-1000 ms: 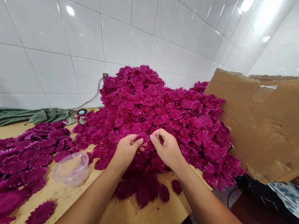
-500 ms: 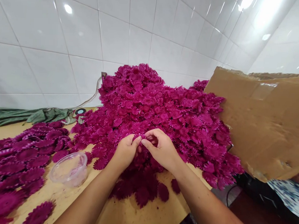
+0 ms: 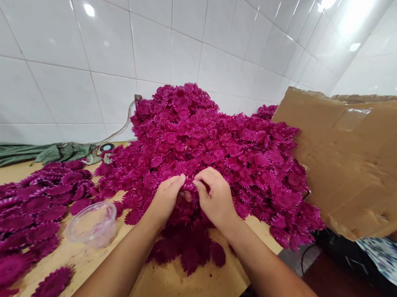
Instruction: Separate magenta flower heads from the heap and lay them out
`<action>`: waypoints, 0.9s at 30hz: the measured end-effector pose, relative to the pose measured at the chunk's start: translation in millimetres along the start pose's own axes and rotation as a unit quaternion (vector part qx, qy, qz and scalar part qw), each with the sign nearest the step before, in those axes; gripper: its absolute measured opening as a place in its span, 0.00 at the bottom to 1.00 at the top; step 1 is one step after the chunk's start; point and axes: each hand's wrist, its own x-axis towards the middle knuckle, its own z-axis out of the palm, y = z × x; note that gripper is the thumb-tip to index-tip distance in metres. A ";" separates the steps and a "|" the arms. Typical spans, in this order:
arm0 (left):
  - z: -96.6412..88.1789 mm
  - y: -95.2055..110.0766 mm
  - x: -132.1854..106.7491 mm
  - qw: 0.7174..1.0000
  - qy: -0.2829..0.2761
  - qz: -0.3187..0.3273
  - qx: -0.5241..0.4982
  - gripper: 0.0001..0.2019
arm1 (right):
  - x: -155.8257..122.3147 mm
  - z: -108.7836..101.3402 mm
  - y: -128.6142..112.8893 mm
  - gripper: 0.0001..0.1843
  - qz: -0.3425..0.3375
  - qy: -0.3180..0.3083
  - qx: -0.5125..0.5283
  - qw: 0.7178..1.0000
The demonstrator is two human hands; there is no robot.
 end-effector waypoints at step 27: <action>6.6 6.7 -7.3 0.995 -0.049 -0.082 -0.034 0.10 | -22.3 -22.5 -3.7 0.16 -0.258 -0.043 -0.161 0.952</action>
